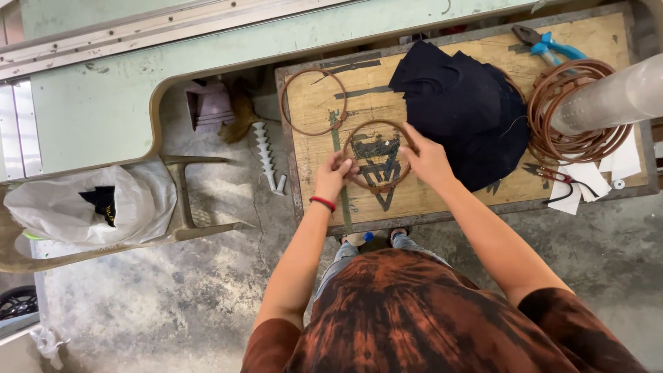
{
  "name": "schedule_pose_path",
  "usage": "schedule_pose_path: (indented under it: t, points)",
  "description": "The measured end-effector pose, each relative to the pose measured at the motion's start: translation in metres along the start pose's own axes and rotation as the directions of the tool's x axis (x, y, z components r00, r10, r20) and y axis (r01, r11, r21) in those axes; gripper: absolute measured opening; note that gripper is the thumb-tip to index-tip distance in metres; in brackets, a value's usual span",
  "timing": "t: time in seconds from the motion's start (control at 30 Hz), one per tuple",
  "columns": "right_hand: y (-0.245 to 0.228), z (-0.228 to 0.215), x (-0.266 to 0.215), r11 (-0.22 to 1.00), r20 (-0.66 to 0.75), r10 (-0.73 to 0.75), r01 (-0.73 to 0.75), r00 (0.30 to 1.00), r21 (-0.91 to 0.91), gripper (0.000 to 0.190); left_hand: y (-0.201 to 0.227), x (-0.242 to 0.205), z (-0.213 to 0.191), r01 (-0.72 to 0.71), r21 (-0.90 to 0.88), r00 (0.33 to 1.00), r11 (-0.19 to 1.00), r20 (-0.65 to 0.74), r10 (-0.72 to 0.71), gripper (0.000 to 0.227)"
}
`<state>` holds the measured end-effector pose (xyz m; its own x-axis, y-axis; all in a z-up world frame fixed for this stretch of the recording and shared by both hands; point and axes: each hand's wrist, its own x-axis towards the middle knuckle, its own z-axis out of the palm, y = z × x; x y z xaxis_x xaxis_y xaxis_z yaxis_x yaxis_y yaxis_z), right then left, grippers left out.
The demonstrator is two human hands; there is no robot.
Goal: Preparing fabric in embroidery hoops and loading them into an industrial embroidery machine
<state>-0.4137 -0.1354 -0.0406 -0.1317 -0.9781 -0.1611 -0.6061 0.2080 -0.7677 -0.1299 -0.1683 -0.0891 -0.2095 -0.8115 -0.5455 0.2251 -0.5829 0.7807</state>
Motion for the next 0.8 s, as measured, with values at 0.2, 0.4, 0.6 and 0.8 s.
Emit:
schedule_pose_path:
  t: [0.2, 0.4, 0.6, 0.8]
  points:
    - [0.006, 0.016, -0.005, 0.741, 0.029, -0.199, 0.170, 0.979, -0.650, 0.059, -0.012, 0.016, -0.004, 0.034, 0.050, 0.995, 0.998, -0.093, -0.029, 0.041]
    - [0.001, 0.013, 0.005, 0.735, -0.028, -0.286, 0.201, 0.958, -0.648, 0.059, 0.002, 0.009, 0.008, 0.042, 0.200, 0.982, 0.979, -0.187, -0.004, 0.035]
    - [0.012, 0.021, -0.006, 0.603, -0.032, -0.372, 0.215, 0.928, -0.768, 0.062, 0.014, 0.000, 0.005, -0.007, 0.935, 0.898, 0.355, -0.150, 0.414, 0.037]
    - [0.004, 0.013, 0.002, 0.686, -0.038, -0.303, 0.190, 0.952, -0.703, 0.056, 0.011, -0.016, 0.006, -0.123, 0.958, 0.934, 0.259, 0.024, 0.356, 0.082]
